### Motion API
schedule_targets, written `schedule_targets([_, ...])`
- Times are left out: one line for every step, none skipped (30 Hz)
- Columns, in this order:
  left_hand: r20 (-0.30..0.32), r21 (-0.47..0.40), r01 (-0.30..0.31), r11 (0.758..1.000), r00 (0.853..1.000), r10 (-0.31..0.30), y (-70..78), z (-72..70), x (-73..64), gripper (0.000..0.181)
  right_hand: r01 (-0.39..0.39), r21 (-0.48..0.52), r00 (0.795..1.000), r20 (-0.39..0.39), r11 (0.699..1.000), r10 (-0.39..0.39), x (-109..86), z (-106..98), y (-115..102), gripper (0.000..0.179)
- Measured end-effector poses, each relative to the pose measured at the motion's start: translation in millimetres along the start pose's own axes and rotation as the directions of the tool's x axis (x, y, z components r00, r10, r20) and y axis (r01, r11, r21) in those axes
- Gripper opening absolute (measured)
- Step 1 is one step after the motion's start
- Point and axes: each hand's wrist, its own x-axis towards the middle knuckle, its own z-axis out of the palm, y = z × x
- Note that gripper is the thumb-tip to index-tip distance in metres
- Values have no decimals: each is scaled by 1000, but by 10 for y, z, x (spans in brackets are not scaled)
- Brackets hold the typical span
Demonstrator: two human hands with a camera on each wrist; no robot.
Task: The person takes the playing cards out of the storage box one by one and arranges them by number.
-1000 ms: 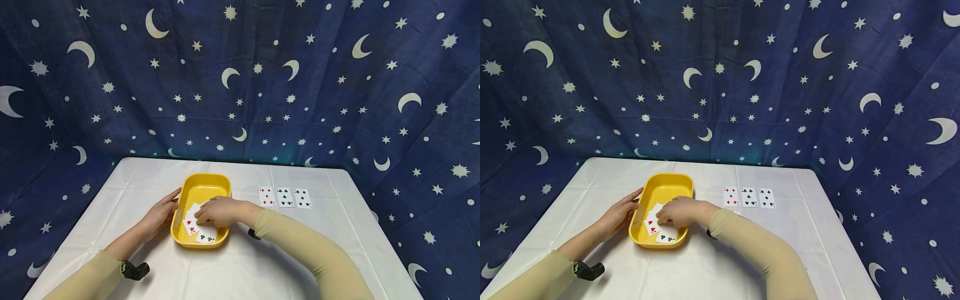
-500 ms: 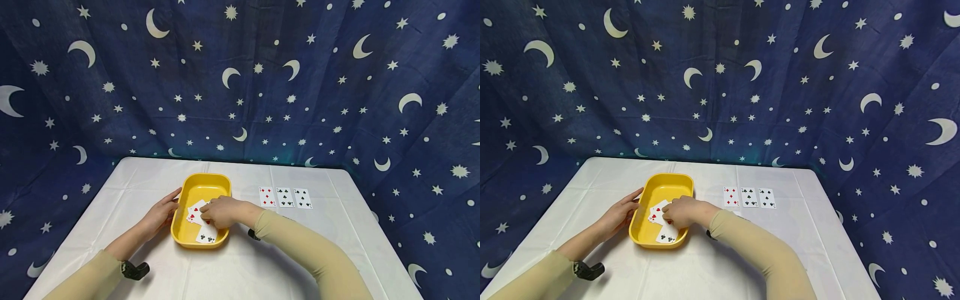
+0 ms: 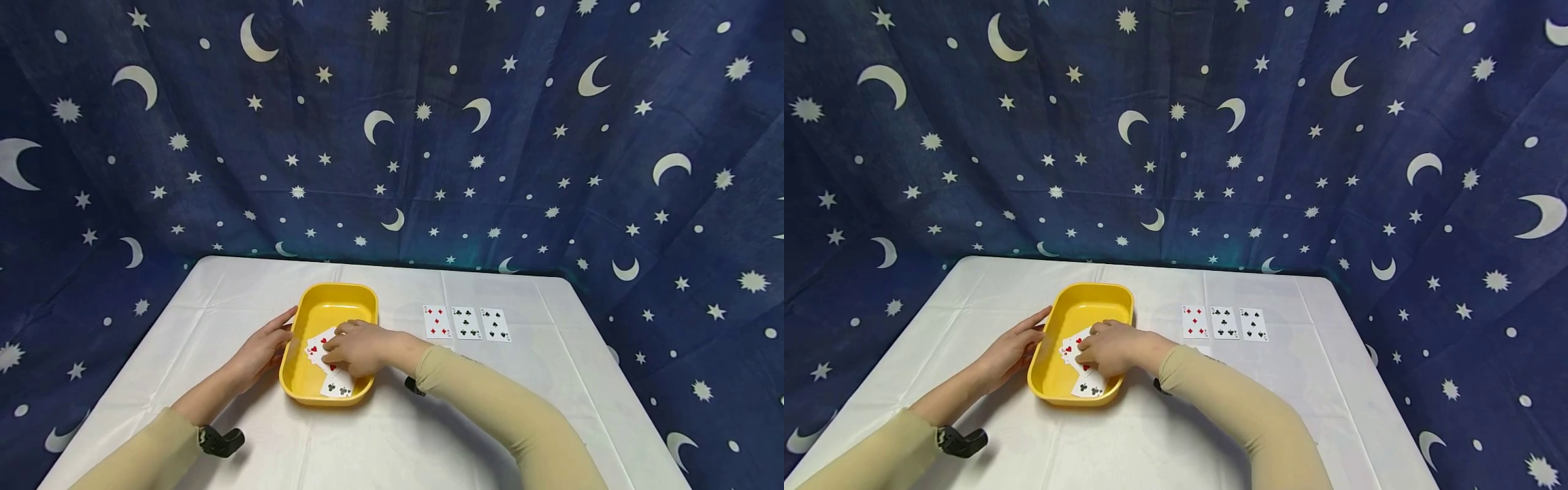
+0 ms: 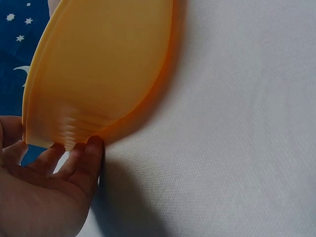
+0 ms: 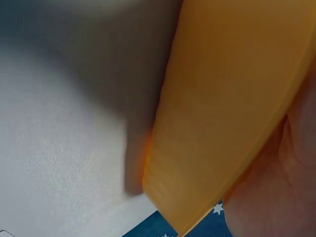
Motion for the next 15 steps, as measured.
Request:
schedule_targets([1,-1,0,1000,1000,0,3,0,-1,66,-10,-9,1000,-2,1000,10,-2,5,-12,49])
schedule_targets([2,-3,1,1000,1000,-1,6,0,-2,66,-17,-18,1000,-5,1000,17,-4,8,-23,49])
schedule_targets([1,-4,2,1000,1000,-2,10,0,-4,66,-25,-21,1000,-7,999,25,-8,10,-31,50])
schedule_targets([1,-4,3,1000,1000,-3,13,1,-6,66,-34,-22,999,-7,999,34,-12,8,-38,52])
schedule_targets([1,-3,3,1000,1000,-3,14,1,-7,66,-39,-11,999,-10,999,38,-12,6,-37,53])
schedule_targets([-1,0,4,1000,1000,-4,15,1,-9,66,-40,1,999,-20,999,40,-12,6,-32,53])
schedule_targets([-2,3,5,1000,1000,-5,15,1,-11,66,-39,8,999,-31,999,39,-9,6,-19,54])
schedule_targets([-3,4,6,1000,1000,-6,13,1,-11,66,-39,21,998,-42,999,40,-6,3,-3,56])
schedule_targets([-4,7,6,1000,1000,-6,12,2,-12,66,-41,31,998,-54,999,42,-1,2,18,59])
schedule_targets([-3,7,5,1000,1000,-5,10,3,-12,66,-44,43,997,-65,998,47,6,2,43,63])
schedule_targets([-2,8,3,1000,1000,-3,8,2,-11,66,-47,50,996,-77,998,51,15,0,67,67])
schedule_targets([0,8,2,1000,1000,-2,5,0,-10,66,-54,57,995,-84,997,59,23,-1,93,72])
schedule_targets([2,7,0,1000,1000,0,3,-1,-9,66,-60,65,994,-88,996,66,32,-3,118,77])
schedule_targets([2,5,-1,1000,1000,1,1,-1,-8,66,-66,74,993,-92,995,72,43,-5,142,81])
schedule_targets([4,3,-2,1000,1000,2,0,-1,-8,66,-69,80,993,-93,994,77,54,-5,163,84])
